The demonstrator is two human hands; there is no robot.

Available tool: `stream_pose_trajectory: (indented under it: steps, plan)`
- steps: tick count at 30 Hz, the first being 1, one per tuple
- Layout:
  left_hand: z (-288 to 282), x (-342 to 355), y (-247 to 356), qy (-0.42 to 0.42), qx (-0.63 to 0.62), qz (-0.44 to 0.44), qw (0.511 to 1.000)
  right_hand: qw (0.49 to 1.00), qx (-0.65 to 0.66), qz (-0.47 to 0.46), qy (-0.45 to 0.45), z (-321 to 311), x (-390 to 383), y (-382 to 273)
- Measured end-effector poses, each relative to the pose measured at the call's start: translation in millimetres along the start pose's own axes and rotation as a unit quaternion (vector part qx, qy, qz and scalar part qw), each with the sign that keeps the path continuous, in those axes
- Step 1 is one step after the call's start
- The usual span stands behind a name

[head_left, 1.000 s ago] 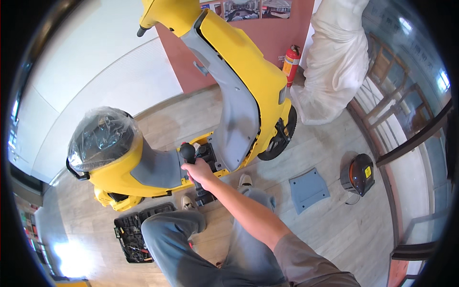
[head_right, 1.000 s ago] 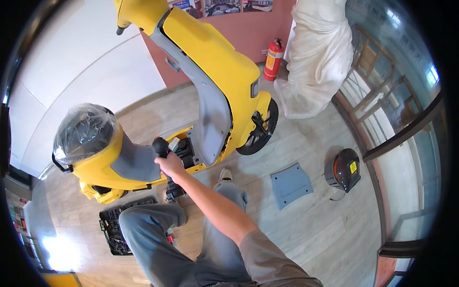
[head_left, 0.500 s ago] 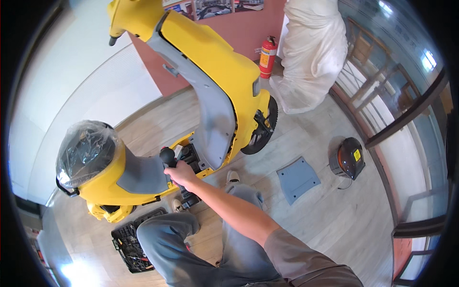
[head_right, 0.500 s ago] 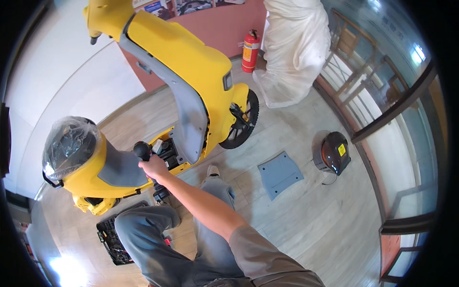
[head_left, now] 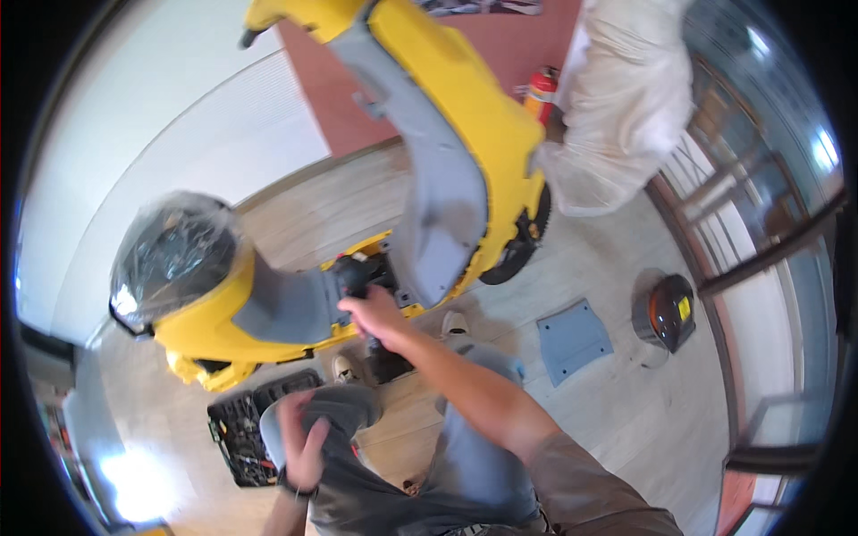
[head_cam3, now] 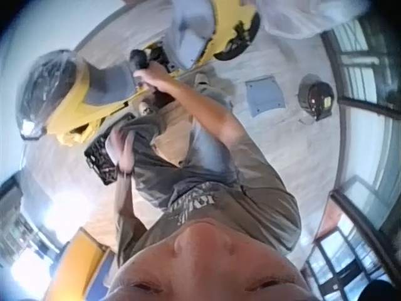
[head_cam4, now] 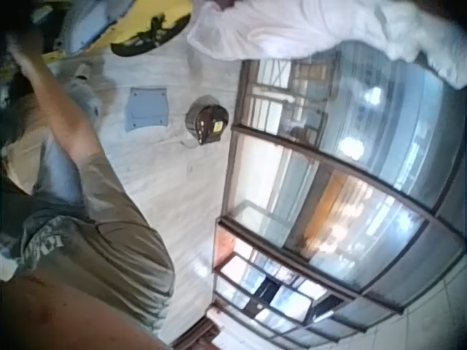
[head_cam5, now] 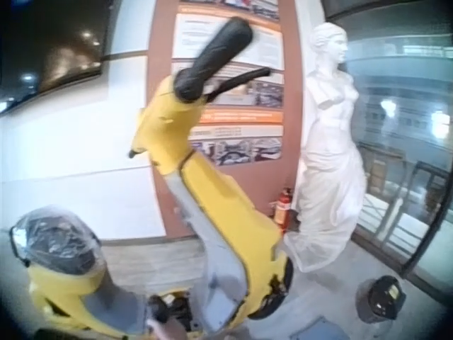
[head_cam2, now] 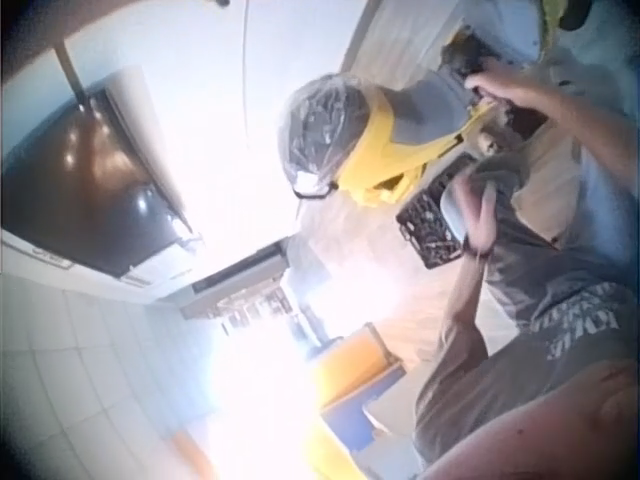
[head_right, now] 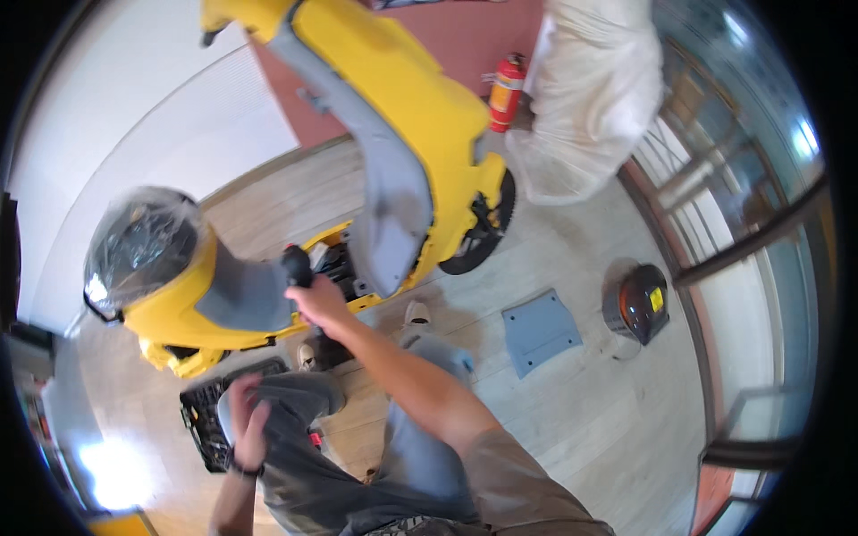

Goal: Repairing a yellow scooter by attaching panels with an electric screwdriver.

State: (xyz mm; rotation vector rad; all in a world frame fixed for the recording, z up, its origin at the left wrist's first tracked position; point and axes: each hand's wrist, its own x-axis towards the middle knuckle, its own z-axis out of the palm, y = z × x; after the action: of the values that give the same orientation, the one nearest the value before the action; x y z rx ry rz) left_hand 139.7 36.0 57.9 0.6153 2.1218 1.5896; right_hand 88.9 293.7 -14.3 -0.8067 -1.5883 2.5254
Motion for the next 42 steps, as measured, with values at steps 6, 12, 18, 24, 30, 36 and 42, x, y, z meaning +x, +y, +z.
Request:
stream_pose_trajectory:
  steps: [6,12,18,24,30,36,42]
  plan:
    - [109.6,143.4,-64.1,-0.039,-0.202,-0.057,0.977,0.997,-0.028,0.065,0.035,-18.9,-0.5,-13.2]
    - [150.3,178.5,-73.2,0.029,-0.213,-0.113,0.97,0.986,-0.069,0.144,0.048,-39.8,36.1,-41.0]
    - [149.1,182.1,-17.8,0.151,-0.141,-0.138,0.969,0.968,0.007,0.239,0.075,-61.1,117.8,-58.8]
    - [154.4,165.1,-9.9,0.068,-0.095,-0.123,0.986,0.962,-0.125,0.215,0.116,-81.0,200.5,-59.5]
    - [146.6,177.8,-8.6,-0.237,-0.202,-0.188,0.931,0.95,-0.159,0.255,0.088,-87.8,228.0,-61.8]
    - [146.8,176.4,-13.0,-0.29,-0.194,-0.206,0.914,0.943,-0.181,0.267,0.087,-90.1,239.7,-56.5]
    - [138.5,181.2,-10.6,-0.289,-0.183,-0.205,0.917,0.936,-0.182,0.285,0.095,-90.4,242.9,-52.8]
